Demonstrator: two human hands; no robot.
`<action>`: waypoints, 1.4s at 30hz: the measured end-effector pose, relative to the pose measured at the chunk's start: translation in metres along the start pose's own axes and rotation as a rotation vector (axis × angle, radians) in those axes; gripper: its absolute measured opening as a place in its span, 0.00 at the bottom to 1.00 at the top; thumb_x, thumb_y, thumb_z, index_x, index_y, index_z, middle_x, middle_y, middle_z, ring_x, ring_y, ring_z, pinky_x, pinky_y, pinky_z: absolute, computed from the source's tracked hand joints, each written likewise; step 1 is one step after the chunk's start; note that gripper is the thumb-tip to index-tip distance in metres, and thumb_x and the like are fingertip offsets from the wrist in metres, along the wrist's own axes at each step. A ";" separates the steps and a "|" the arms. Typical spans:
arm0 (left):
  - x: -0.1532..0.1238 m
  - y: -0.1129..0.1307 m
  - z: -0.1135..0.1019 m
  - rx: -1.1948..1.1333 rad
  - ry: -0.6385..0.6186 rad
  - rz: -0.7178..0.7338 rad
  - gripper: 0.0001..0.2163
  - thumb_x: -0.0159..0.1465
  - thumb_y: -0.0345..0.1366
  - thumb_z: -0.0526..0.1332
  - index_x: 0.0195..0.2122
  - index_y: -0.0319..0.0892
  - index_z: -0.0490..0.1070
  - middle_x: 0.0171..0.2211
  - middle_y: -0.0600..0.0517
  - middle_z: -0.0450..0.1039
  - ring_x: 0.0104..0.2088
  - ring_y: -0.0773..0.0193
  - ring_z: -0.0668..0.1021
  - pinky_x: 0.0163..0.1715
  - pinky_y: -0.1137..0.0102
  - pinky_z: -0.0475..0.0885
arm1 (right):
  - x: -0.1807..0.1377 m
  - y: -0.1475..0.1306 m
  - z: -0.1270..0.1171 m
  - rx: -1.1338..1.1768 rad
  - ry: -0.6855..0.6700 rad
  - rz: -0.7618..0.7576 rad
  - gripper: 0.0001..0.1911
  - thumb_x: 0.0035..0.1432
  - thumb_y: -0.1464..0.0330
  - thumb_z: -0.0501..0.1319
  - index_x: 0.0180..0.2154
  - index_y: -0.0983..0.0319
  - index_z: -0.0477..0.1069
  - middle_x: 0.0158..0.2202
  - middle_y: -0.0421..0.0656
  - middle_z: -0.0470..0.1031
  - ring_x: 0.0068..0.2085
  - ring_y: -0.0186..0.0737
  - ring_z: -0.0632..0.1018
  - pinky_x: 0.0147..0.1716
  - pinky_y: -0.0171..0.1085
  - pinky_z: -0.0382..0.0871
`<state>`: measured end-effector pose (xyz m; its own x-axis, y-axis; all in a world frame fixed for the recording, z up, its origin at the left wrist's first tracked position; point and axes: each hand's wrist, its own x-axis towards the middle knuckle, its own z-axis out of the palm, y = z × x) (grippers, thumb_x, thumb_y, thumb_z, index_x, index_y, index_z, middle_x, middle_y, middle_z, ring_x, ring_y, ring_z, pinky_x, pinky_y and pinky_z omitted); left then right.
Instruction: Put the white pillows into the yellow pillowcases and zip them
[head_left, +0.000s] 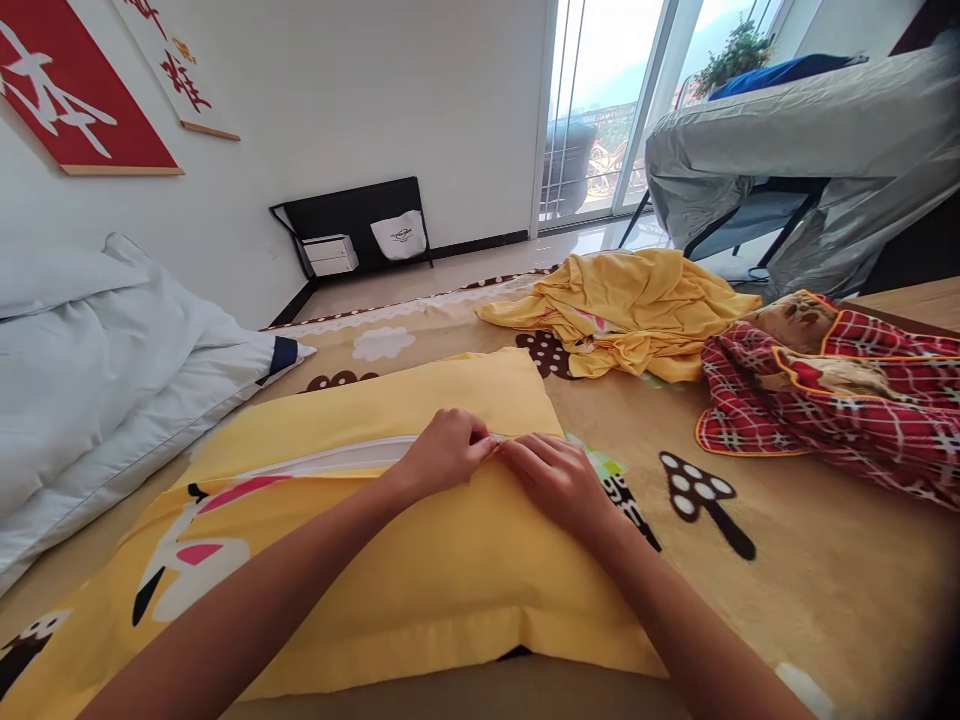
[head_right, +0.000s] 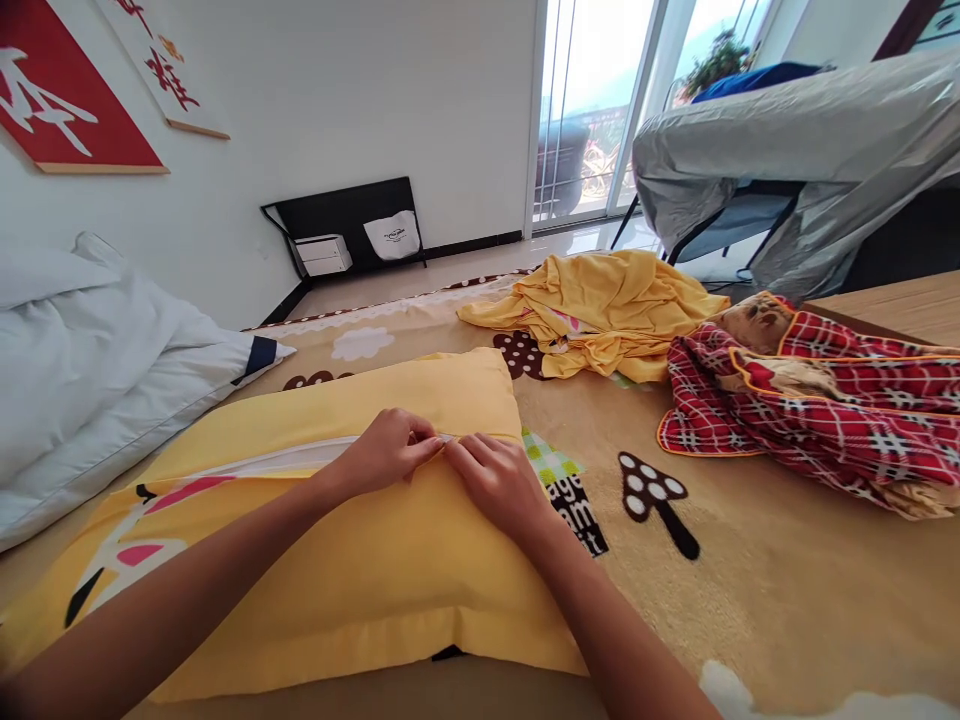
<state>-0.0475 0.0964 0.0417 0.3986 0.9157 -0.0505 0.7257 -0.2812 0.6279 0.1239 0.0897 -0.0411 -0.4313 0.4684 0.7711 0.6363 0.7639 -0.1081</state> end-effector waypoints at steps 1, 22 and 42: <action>0.000 -0.001 0.000 -0.004 -0.009 -0.001 0.14 0.61 0.35 0.55 0.20 0.40 0.71 0.11 0.56 0.65 0.16 0.69 0.68 0.20 0.73 0.60 | 0.000 0.001 -0.001 -0.005 -0.010 -0.022 0.12 0.65 0.74 0.52 0.35 0.61 0.73 0.27 0.41 0.74 0.29 0.34 0.73 0.28 0.34 0.61; 0.003 -0.018 0.020 0.016 0.224 0.116 0.10 0.60 0.31 0.58 0.22 0.39 0.72 0.21 0.54 0.69 0.24 0.69 0.68 0.26 0.73 0.59 | 0.000 -0.010 0.009 0.305 0.043 0.444 0.07 0.59 0.68 0.60 0.29 0.61 0.72 0.26 0.39 0.72 0.25 0.32 0.72 0.25 0.31 0.66; 0.006 -0.021 0.031 0.271 0.280 0.123 0.10 0.64 0.32 0.54 0.24 0.41 0.66 0.29 0.51 0.68 0.27 0.66 0.69 0.28 0.69 0.60 | 0.000 -0.004 0.015 0.081 -0.118 0.417 0.07 0.61 0.73 0.57 0.32 0.62 0.72 0.31 0.44 0.75 0.31 0.39 0.74 0.32 0.36 0.64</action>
<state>-0.0426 0.0989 0.0038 0.3509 0.9025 0.2496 0.8185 -0.4251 0.3865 0.1114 0.0933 -0.0497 -0.2216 0.7881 0.5743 0.7213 0.5288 -0.4473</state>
